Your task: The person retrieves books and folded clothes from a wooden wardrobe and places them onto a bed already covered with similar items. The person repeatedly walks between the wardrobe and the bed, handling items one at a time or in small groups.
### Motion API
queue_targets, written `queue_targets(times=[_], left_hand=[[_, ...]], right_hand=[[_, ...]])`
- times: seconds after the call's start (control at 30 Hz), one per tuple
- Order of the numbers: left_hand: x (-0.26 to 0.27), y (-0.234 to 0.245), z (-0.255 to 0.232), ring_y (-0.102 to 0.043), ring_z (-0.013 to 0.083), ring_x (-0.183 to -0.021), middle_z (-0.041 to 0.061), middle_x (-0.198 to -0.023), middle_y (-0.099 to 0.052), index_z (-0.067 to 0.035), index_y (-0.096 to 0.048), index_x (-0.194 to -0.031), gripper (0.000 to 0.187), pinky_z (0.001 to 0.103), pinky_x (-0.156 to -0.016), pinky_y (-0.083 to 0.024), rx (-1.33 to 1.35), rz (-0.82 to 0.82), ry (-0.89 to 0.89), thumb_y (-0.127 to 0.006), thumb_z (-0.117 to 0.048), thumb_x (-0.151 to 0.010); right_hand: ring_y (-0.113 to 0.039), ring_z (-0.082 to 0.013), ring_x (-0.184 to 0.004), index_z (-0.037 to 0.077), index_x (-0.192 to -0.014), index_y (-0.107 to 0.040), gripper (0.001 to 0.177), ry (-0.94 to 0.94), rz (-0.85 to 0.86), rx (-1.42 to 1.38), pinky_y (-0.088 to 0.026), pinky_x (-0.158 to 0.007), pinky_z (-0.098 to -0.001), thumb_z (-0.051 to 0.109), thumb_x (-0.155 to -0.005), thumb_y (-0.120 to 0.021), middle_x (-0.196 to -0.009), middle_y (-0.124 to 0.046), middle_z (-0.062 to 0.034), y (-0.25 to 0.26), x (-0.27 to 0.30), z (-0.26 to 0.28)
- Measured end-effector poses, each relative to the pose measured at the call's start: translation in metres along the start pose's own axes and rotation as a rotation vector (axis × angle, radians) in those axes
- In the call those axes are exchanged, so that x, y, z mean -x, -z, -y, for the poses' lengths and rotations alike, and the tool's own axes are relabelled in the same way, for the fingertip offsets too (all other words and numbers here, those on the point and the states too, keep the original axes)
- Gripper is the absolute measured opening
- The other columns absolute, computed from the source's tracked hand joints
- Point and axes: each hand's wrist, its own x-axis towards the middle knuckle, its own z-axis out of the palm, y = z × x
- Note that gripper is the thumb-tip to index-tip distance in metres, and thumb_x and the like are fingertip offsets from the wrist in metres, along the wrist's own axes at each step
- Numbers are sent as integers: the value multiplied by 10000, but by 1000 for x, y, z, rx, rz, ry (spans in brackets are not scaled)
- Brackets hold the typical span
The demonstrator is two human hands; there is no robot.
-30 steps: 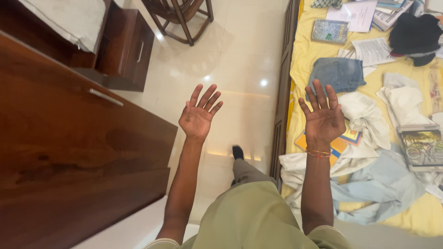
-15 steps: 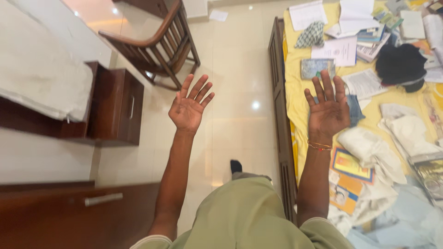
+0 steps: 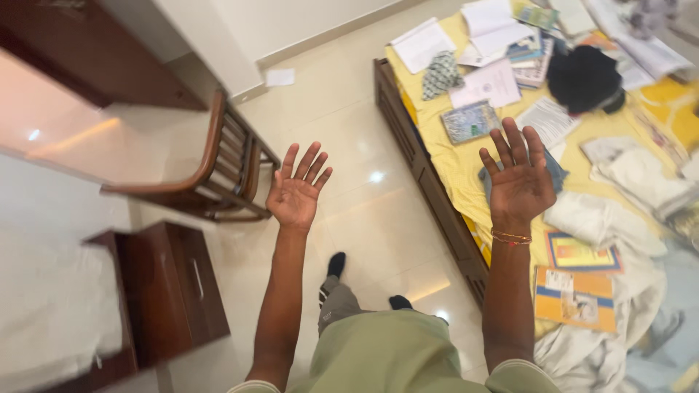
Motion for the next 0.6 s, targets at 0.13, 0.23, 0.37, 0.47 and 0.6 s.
queue_targets(times=[0.13,0.23,0.37,0.47,0.6], left_hand=[[-59,35,-18,-419,431,-1475,278,-1616,-384,-89,-363,-1591,659,579,-1210,-368,51,94,144,-485,-454,-1055],[-97,48,-31,-421,423,-1474,273,-1620,-383,-93,-356,-1598,665,579,-1217,-361,67,137,262,-487,-453,-1055],[-148,61,-46,-425,416,-1471,268,-1617,-388,-97,-357,-1597,665,582,-1214,-356,90,217,349,-484,-460,-1054],[-163,77,-55,-429,407,-1477,257,-1623,-393,-109,-373,-1597,659,568,-1222,-358,123,251,429,-488,-466,-1055],[-179,88,-57,-436,390,-1474,232,-1624,-405,-135,-392,-1587,650,553,-1211,-374,170,299,496,-504,-472,-1042]], right_hand=[[-511,-356,-1478,101,-1540,-491,586,119,-87,24,-466,-1149,-505,404,-1042,-548,-1615,-498,-199,-20,6,-23],[-502,-355,-1488,100,-1532,-489,582,197,-147,57,-456,-1164,-518,408,-1043,-560,-1623,-485,-188,-39,17,-40],[-508,-377,-1475,82,-1534,-473,595,301,-300,109,-451,-1197,-549,412,-1045,-551,-1621,-484,-207,-66,30,-55],[-501,-368,-1477,93,-1540,-458,589,351,-382,112,-448,-1205,-549,403,-1048,-554,-1626,-476,-203,-81,48,-64],[-497,-361,-1471,100,-1535,-457,591,416,-457,141,-449,-1191,-536,402,-1036,-550,-1624,-467,-193,-114,78,-72]])
